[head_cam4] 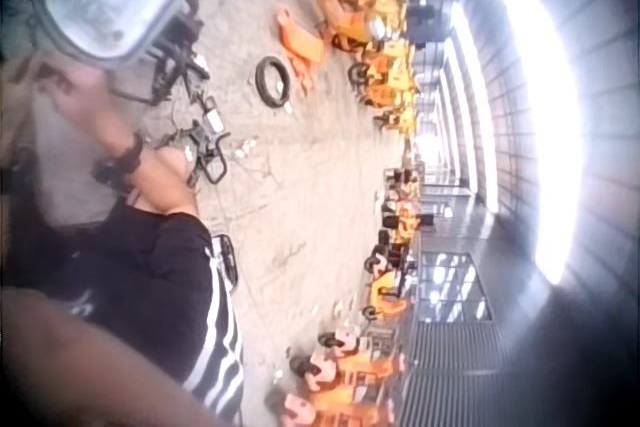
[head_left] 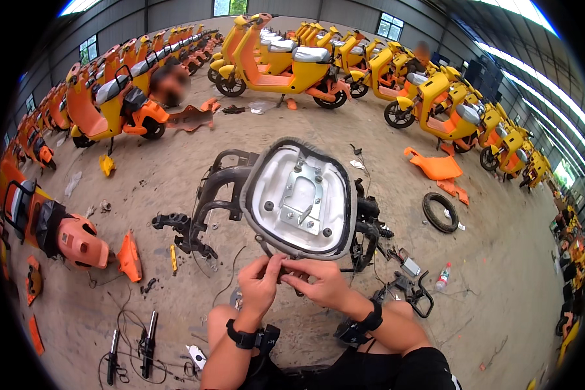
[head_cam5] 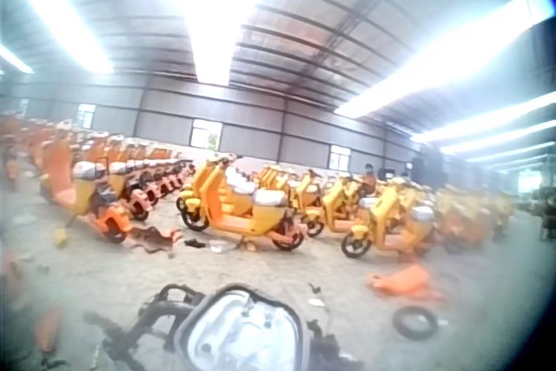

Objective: The person assembles a motorcycle seat by hand while sitting on a workshop floor, inserting and tightening bolts into a metal frame attached to the underside of the seat.

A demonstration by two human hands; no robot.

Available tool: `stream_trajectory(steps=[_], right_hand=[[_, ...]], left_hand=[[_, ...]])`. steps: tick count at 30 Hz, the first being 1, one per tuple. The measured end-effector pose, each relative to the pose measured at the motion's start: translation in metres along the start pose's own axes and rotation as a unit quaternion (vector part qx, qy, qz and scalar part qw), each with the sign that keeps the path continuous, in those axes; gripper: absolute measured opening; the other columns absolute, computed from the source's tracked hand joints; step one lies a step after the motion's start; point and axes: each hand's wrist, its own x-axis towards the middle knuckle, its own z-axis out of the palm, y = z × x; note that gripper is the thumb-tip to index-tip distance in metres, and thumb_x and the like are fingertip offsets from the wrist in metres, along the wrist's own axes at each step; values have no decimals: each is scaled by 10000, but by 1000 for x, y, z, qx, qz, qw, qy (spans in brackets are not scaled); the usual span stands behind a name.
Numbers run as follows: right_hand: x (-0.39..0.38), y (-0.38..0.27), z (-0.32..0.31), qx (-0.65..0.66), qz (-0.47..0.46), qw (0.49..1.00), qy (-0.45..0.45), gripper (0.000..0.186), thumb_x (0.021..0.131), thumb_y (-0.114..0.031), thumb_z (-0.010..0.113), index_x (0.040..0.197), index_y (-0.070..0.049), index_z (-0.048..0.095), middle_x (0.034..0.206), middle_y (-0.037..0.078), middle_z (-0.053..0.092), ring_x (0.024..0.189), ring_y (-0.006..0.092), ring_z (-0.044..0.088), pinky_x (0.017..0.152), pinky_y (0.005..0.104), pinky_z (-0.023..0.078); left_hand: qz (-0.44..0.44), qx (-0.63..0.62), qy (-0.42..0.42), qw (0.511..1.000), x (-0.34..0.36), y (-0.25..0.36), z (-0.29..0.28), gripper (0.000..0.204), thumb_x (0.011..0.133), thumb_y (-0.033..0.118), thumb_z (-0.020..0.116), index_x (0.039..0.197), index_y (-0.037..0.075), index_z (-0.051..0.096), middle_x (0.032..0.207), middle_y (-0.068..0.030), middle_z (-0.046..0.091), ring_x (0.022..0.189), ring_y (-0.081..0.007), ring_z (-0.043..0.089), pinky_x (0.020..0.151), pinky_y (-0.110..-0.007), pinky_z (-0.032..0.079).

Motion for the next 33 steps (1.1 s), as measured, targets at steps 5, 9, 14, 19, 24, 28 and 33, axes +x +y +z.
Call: stream_trajectory(steps=[5,9,14,19,24,28,33], right_hand=[[-4,24,-20,-225,-215,938,151,305,722,-58,788,1011,-50,694,988,100,685,892,297,643,781,407,506],[-4,49,-40,-283,-151,930,178,507,710,-282,830,1136,-74,649,1179,107,597,1091,313,555,919,440,429],[-4,47,-42,-252,-144,942,167,645,650,-401,851,1163,-84,622,1187,81,584,1145,311,523,968,469,393],[-11,55,-35,-257,-103,953,121,554,636,-290,847,1107,-101,626,1192,62,570,1194,305,489,1010,483,367],[-14,51,-32,-246,-62,959,127,514,654,-167,803,1132,-107,627,1194,61,561,1222,303,474,1036,484,350],[-14,54,-31,-251,-70,958,123,498,675,-158,783,1145,-109,626,1200,65,558,1238,300,466,1060,502,328],[-14,56,-29,-242,-65,961,118,534,653,-124,777,1165,-113,625,1204,63,557,1256,290,453,1077,516,308]], left_hand=[[-26,-39,50,998,-5,17,0,253,976,135,582,864,-77,663,779,-135,720,593,-109,610,535,-233,478],[-57,-51,32,997,4,16,0,266,990,180,573,924,-64,659,710,-136,693,553,-130,610,502,-244,467],[-171,-23,-20,985,10,48,3,329,996,259,561,948,-59,630,607,-145,641,424,-187,578,405,-268,453],[-245,-26,-122,961,40,74,20,329,1042,278,439,1076,-27,558,708,-174,674,442,-165,593,403,-251,484],[-332,-7,-157,930,65,84,31,274,1041,252,431,1062,-5,522,750,-166,670,506,-192,635,443,-278,539],[-363,42,-171,915,80,82,41,272,1041,244,423,1052,-6,529,758,-166,671,530,-191,640,477,-283,556],[-412,89,-176,890,89,85,42,290,1041,248,424,1011,-9,555,741,-167,665,538,-199,633,484,-297,552]])
